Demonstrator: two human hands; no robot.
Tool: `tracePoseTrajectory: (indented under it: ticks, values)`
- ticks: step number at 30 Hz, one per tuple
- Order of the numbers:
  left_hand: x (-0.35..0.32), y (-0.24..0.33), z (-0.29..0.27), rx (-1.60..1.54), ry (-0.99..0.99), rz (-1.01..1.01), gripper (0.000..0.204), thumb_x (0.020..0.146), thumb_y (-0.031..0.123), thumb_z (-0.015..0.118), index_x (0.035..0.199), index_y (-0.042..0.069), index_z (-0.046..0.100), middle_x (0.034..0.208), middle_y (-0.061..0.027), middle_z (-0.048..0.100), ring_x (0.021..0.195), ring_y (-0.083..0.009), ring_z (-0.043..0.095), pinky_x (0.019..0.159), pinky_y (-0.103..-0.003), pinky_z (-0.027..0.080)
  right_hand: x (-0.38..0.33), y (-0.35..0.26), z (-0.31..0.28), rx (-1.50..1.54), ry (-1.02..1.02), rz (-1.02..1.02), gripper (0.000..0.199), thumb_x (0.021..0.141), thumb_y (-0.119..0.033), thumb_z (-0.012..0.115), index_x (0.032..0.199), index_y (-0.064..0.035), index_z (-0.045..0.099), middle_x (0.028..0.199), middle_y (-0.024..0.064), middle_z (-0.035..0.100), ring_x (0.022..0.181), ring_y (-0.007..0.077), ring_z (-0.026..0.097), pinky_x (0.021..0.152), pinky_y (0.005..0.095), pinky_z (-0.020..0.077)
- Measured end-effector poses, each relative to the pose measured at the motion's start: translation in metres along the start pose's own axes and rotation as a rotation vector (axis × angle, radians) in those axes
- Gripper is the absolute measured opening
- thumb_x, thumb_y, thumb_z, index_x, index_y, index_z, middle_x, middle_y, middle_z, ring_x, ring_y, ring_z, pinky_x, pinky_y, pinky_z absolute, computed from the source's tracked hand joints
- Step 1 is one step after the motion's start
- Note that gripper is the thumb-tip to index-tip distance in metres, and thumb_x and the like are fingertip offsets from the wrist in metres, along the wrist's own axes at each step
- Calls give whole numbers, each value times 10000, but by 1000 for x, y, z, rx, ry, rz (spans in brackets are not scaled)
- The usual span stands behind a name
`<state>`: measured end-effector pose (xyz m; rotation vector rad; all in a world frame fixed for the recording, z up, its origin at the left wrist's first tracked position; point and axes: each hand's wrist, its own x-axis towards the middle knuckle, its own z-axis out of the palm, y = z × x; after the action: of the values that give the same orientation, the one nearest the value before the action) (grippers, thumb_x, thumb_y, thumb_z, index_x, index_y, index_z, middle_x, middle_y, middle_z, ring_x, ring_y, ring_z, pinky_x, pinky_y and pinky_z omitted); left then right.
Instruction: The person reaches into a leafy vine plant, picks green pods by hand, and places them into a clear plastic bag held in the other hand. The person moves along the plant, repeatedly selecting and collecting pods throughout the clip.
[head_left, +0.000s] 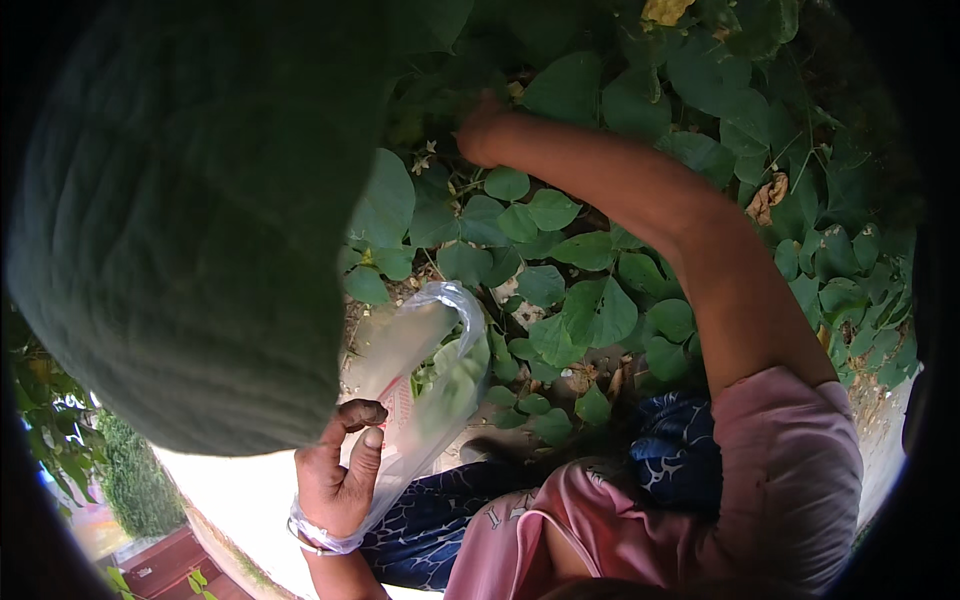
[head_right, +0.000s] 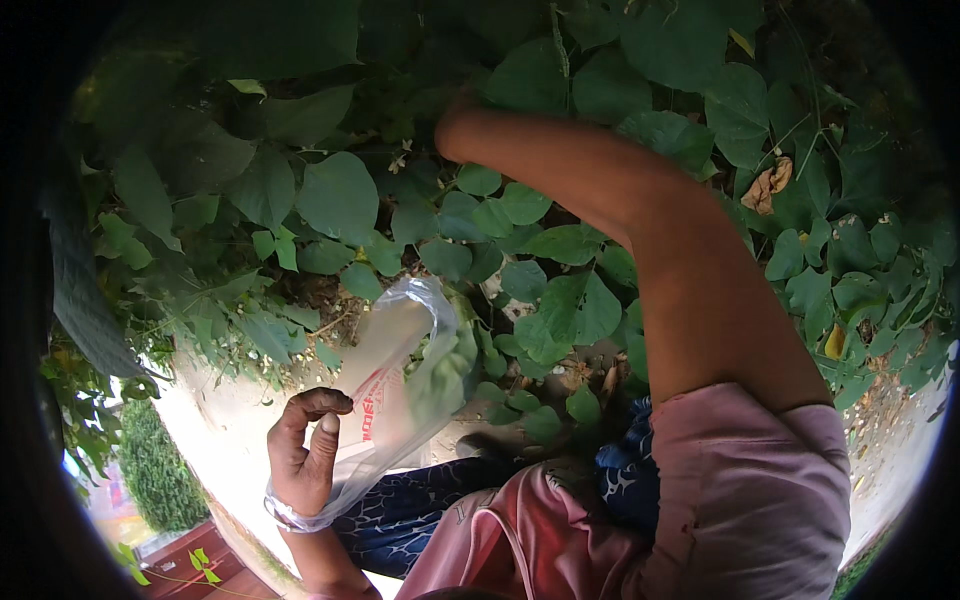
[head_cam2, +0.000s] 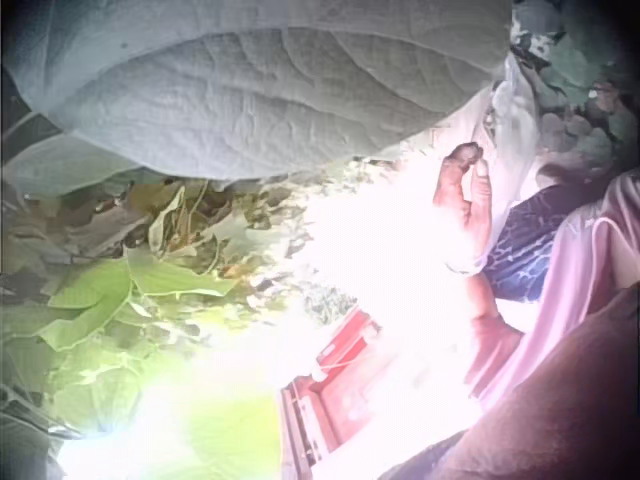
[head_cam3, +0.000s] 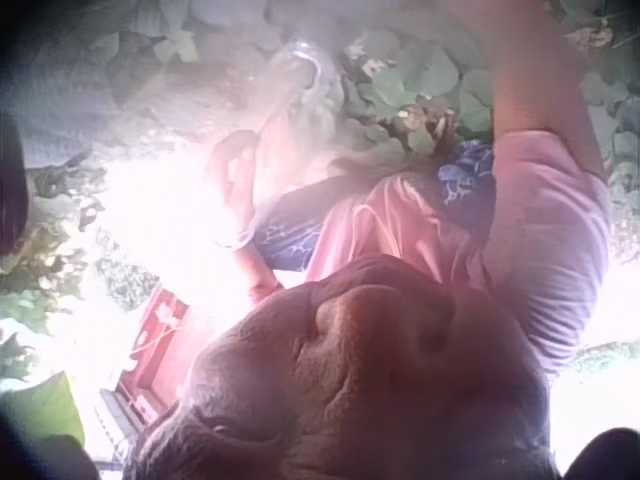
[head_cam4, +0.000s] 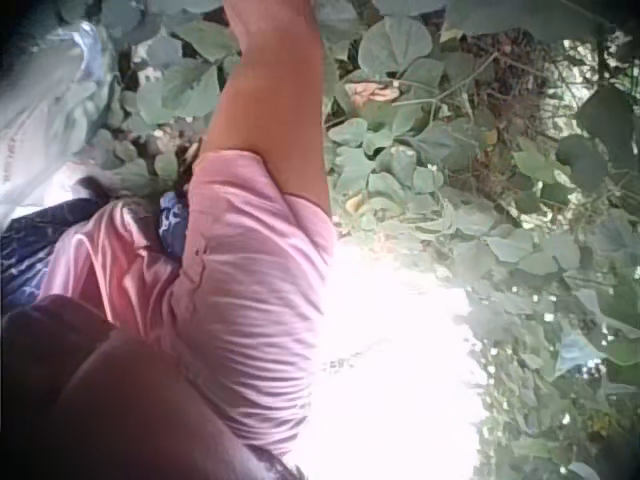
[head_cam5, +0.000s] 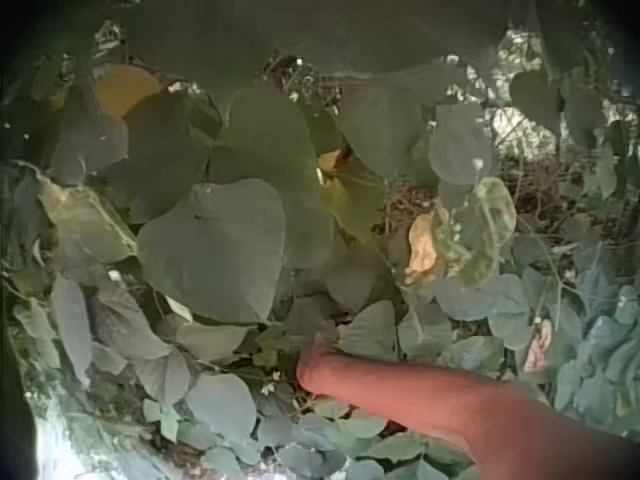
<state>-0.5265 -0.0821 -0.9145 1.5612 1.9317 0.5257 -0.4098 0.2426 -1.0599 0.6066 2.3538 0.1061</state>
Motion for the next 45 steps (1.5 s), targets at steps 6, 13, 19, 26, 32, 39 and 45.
tracePoseTrajectory:
  ticks: [6, 13, 19, 26, 32, 39, 45]
  values:
    - [0, 8, 18, -3, 12, -76, 185, 835, 136, 593, 927, -24, 587, 872, -156, 632, 816, -271, 611, 763, -336, 464, 48, 51, 72, 1227, 208, -248, 371, 809, -267, 516, 1135, -98, 566, 1138, 115, 563, 1068, 245, 528, 886, 376, 417]
    - [17, 46, 30, 34, 0, -45, 318, 868, 275, 571, 925, -38, 566, 859, -161, 630, 807, -262, 602, 765, -336, 450, 107, 114, 89, 1521, 927, 132, 367, 847, -253, 516, 1171, -80, 530, 1145, 84, 562, 1112, 222, 504, 935, 355, 391]
    - [25, 53, 33, 118, -87, -99, 226, 858, 170, 577, 952, -35, 560, 869, -158, 640, 799, -275, 617, 774, -350, 458, 140, 86, 62, 1664, 869, 0, 363, 853, -244, 517, 1172, -73, 526, 1144, 84, 559, 1116, 215, 500, 940, 353, 388]
    - [29, 57, 36, 142, -130, -188, 217, 863, 142, 569, 986, -36, 554, 899, -161, 634, 813, -270, 612, 780, -350, 454, 158, 85, 55, 1771, 912, -37, 357, 859, -233, 518, 1174, -64, 522, 1142, 84, 556, 1121, 206, 496, 946, 349, 384]
    - [36, 63, 41, 144, -138, -167, 211, 858, 138, 569, 988, -27, 559, 913, -155, 634, 824, -281, 608, 815, -375, 439, 150, 100, 64, 1841, 894, -91, 353, 865, -224, 518, 1176, -57, 519, 1141, 85, 553, 1125, 199, 492, 952, 347, 381]
    - [46, 69, 43, 241, -177, -86, 221, 844, 151, 576, 996, -9, 563, 914, -147, 643, 844, -313, 616, 846, -398, 432, 123, 92, 62, 1883, 776, -276, 348, 871, -213, 519, 1177, -48, 515, 1140, 85, 549, 1130, 190, 487, 958, 344, 377]
    - [32, 66, 38, 250, -193, -98, 238, 854, 176, 584, 1009, -4, 567, 986, -141, 633, 905, -298, 603, 887, -400, 415, 95, 98, 61, 2013, 769, -343, 343, 877, -203, 520, 1179, -41, 512, 1139, 85, 546, 1134, 183, 483, 963, 341, 373]
